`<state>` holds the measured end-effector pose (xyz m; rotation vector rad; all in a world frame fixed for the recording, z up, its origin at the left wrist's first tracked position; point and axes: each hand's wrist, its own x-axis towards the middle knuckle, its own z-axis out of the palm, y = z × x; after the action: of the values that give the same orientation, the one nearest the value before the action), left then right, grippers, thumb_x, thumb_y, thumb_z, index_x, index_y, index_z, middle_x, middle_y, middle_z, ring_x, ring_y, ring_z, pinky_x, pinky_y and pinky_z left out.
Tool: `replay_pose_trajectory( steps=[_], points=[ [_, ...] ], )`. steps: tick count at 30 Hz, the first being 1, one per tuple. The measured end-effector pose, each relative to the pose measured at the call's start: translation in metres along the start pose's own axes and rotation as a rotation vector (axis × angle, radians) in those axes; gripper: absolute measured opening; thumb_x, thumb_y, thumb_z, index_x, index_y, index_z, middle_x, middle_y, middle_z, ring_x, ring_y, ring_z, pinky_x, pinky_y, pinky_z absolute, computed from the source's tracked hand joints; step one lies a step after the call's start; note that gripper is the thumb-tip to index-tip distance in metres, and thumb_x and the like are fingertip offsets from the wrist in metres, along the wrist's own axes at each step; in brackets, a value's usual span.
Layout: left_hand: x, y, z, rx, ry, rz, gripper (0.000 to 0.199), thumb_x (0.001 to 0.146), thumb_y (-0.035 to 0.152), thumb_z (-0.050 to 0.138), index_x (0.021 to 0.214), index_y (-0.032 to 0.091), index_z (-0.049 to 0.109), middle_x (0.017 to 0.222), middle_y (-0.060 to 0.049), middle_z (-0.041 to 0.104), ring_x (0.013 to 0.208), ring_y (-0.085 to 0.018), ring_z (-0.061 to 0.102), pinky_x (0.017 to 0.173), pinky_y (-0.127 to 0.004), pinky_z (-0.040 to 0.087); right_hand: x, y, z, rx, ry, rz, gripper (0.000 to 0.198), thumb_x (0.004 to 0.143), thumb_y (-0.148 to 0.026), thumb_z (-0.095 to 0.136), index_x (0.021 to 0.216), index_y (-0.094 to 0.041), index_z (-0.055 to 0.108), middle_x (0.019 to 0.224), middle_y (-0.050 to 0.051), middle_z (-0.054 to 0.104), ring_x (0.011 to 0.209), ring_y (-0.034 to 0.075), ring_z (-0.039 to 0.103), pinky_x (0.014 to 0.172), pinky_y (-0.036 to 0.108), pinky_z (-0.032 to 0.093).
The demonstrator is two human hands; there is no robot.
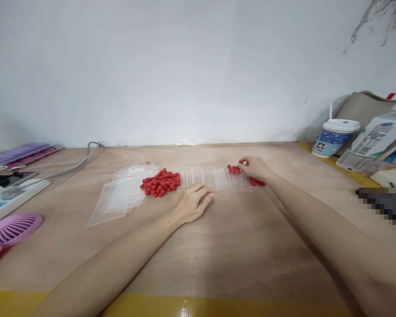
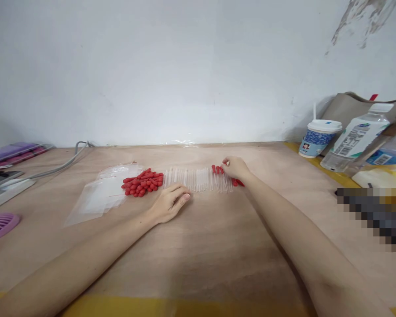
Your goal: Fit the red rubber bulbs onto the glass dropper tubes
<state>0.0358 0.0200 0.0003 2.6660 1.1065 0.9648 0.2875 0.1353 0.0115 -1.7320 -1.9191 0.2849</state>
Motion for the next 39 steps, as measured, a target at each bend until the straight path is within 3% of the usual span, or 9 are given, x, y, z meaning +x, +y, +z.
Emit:
replay_pose_trajectory(
  steps=[7, 13, 19, 25, 30, 34, 39],
  points=[
    [0.000, -0.001, 0.001, 0.038, -0.023, -0.002, 0.030, 0.091, 0.030, 0.034, 0.080, 0.015, 0.058, 0.082, -0.006, 0.058, 0.077, -0.016, 0.053, 0.072, -0.029, 0.043, -0.001, 0.012, -0.009, -0.114, 0.034, 0.033, 0.034, 0.077, -0.041, 0.051, 0.099, -0.018, 0.063, 0.085, 0.007, 0.067, 0.079, 0.020, 0.059, 0.065, 0.027, 0.041],
    [0.000, -0.001, 0.002, 0.042, -0.031, 0.008, 0.030, 0.091, 0.030, 0.034, 0.080, 0.015, 0.058, 0.082, -0.006, 0.058, 0.078, -0.016, 0.053, 0.073, -0.029, 0.043, -0.001, 0.042, -0.028, -0.168, 0.001, 0.099, 0.017, 0.076, -0.025, 0.053, 0.080, -0.017, 0.067, 0.086, 0.007, 0.068, 0.080, 0.020, 0.060, 0.065, 0.026, 0.042],
    [0.000, 0.000, 0.001, 0.049, -0.043, 0.002, 0.030, 0.091, 0.030, 0.034, 0.082, 0.015, 0.058, 0.083, -0.006, 0.058, 0.078, -0.016, 0.053, 0.073, -0.029, 0.043, -0.002, 0.063, -0.018, -0.121, -0.053, 0.097, 0.018, 0.077, -0.024, 0.052, 0.079, -0.019, 0.069, 0.080, 0.004, 0.069, 0.072, 0.016, 0.061, 0.061, 0.023, 0.042],
    [-0.001, -0.001, 0.001, 0.053, -0.038, 0.003, 0.030, 0.091, 0.030, 0.035, 0.081, 0.015, 0.059, 0.083, -0.006, 0.058, 0.078, -0.016, 0.053, 0.073, -0.029, 0.043, -0.003, 0.064, -0.017, -0.083, -0.007, 0.136, 0.012, 0.075, -0.024, 0.056, 0.073, -0.017, 0.065, 0.074, 0.005, 0.067, 0.067, 0.016, 0.059, 0.055, 0.023, 0.040],
    [-0.001, -0.001, 0.002, 0.072, -0.019, 0.009, 0.028, 0.090, 0.029, 0.036, 0.079, 0.016, 0.058, 0.081, -0.005, 0.058, 0.078, -0.016, 0.053, 0.073, -0.030, 0.042, -0.007, 0.048, -0.027, -0.045, 0.119, 0.157, 0.015, 0.079, -0.027, 0.049, 0.084, -0.016, 0.060, 0.084, 0.007, 0.065, 0.072, 0.017, 0.057, 0.058, 0.025, 0.041],
    [0.000, -0.001, 0.003, 0.108, 0.055, -0.019, 0.019, 0.085, 0.022, 0.041, 0.076, 0.017, 0.057, 0.077, -0.005, 0.057, 0.077, -0.018, 0.051, 0.073, -0.032, 0.042, -0.028, 0.016, -0.018, 0.122, 0.302, 0.025, 0.023, 0.082, -0.027, 0.045, 0.098, -0.015, 0.056, 0.087, 0.008, 0.061, 0.072, 0.017, 0.056, 0.063, 0.028, 0.044],
    [0.002, 0.000, 0.005, 0.148, 0.137, -0.109, 0.009, 0.077, 0.019, 0.046, 0.069, 0.017, 0.050, 0.074, -0.004, 0.052, 0.076, -0.019, 0.048, 0.071, -0.032, 0.042, -0.074, -0.025, 0.014, 0.149, 0.287, -0.389, 0.025, 0.084, -0.022, 0.041, 0.104, -0.018, 0.056, 0.090, 0.008, 0.054, 0.085, 0.021, 0.054, 0.074, 0.035, 0.045]
  ],
)
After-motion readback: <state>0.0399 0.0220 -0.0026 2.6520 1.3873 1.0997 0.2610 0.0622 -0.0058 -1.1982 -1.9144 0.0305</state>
